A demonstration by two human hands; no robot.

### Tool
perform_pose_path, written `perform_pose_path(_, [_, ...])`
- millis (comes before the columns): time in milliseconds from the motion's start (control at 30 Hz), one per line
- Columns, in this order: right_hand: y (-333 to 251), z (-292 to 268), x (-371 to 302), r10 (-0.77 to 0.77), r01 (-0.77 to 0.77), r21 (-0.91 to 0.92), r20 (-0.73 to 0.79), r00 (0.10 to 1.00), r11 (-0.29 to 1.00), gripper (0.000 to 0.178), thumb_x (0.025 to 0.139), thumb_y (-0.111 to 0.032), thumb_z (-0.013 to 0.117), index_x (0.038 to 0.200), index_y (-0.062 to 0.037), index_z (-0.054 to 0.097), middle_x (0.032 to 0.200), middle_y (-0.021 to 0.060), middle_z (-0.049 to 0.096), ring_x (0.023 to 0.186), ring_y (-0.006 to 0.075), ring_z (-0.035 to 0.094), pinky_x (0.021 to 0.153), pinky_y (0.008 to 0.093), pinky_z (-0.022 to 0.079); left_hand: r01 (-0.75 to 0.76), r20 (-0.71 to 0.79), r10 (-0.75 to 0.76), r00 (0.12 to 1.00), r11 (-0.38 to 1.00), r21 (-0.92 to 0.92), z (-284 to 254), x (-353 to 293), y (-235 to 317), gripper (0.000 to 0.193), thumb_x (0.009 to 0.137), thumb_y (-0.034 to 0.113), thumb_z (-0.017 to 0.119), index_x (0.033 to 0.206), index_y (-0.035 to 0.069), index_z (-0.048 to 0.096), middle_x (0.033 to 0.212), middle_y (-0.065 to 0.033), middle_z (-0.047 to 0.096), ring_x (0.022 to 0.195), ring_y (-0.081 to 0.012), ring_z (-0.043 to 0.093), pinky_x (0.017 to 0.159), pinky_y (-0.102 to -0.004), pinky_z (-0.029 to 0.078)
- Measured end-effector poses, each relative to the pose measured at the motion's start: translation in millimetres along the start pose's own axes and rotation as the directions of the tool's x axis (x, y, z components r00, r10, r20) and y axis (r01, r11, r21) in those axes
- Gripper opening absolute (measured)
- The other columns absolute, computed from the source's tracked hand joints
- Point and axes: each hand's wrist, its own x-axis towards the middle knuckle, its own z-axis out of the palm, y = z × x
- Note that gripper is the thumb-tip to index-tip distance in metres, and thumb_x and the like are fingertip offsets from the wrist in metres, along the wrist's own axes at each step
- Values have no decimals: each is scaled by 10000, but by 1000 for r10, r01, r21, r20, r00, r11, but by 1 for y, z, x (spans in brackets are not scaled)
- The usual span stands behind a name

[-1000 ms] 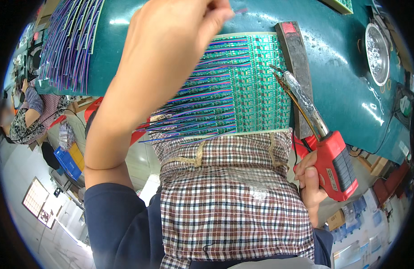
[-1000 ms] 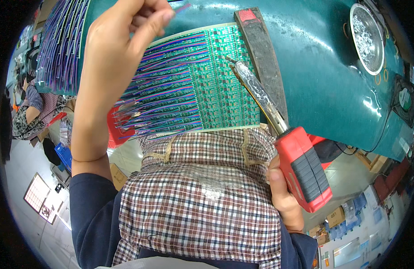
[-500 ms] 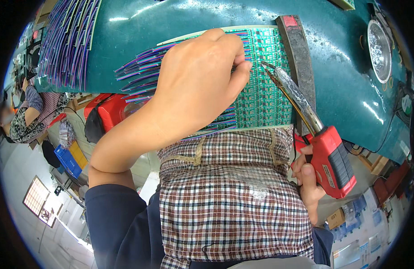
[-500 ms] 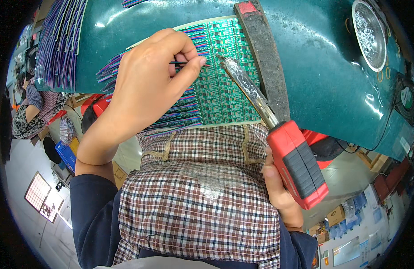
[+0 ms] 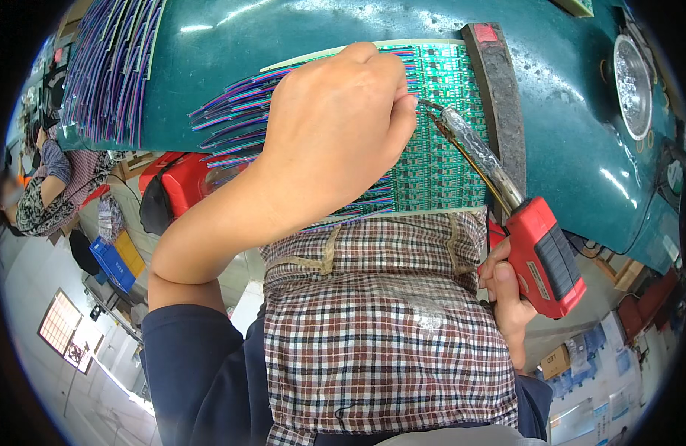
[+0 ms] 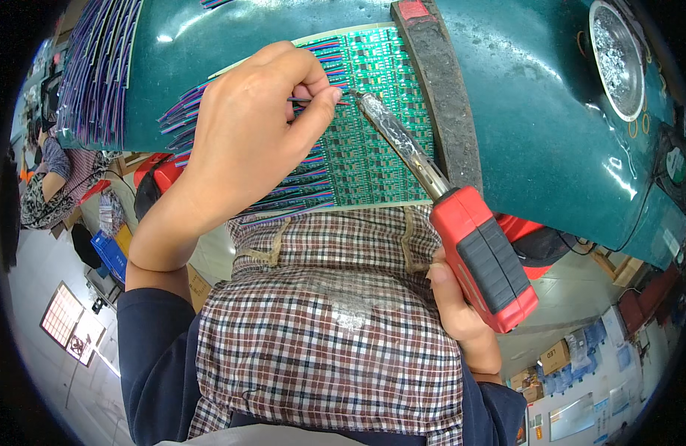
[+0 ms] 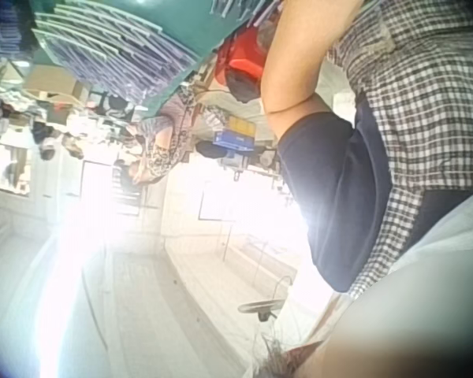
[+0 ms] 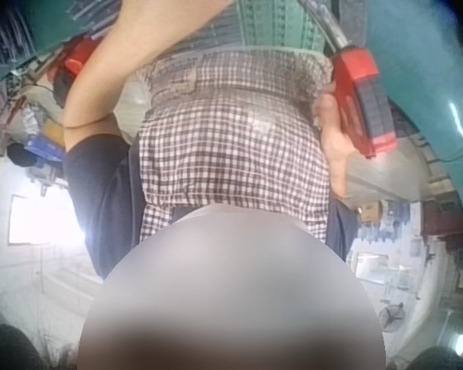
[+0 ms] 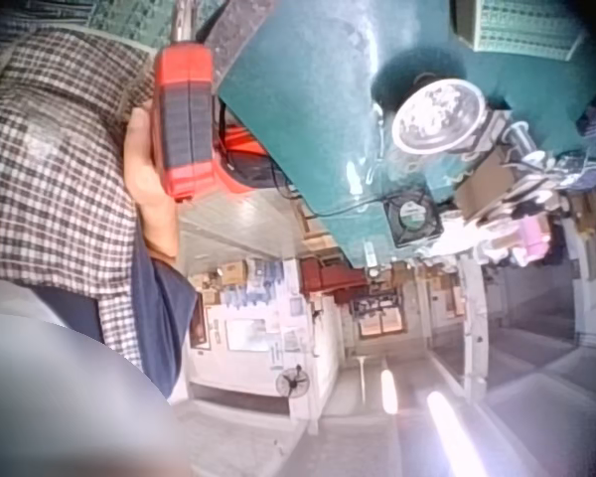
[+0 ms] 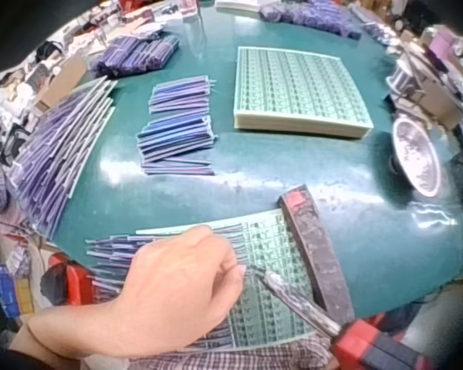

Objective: The person solders electronic components onto a printed circuit board with a soldering iron and wire.

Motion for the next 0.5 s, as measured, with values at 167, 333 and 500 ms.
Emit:
perform_pose_path(167, [2, -3, 0, -21, 23, -42, 39, 999, 999, 184, 948, -152, 622, 949, 24, 570, 676, 53, 536, 501, 76, 419, 506, 252, 407, -8, -8, 8, 1000, 1000, 5, 1, 1, 1, 177, 862, 131, 736, 789, 25, 616, 769, -82, 628, 608, -238, 639, 556, -337, 510])
perform_pose_path(333, [-1, -5, -1, -21, 22, -7, 36, 999, 1000, 198, 957, -162, 607, 1011, 26, 572, 680, 54, 535, 505, 73, 399, 516, 242, 387, -6, -19, 6, 1000, 1000, 6, 1, 0, 0, 178, 858, 130, 740, 790, 26, 613, 770, -82, 623, 610, -246, 638, 559, -344, 509])
perform_pose_path(500, [-4, 1, -4, -10, 10, -19, -33, 999, 1000, 265, 956, -182, 616, 1105, 31, 570, 675, 51, 535, 518, 68, 405, 518, 239, 376, -13, -21, 13, 1000, 1000, 22, 3, 0, 0, 178, 855, 130, 741, 790, 28, 611, 772, -83, 621, 612, -251, 638, 558, -351, 504])
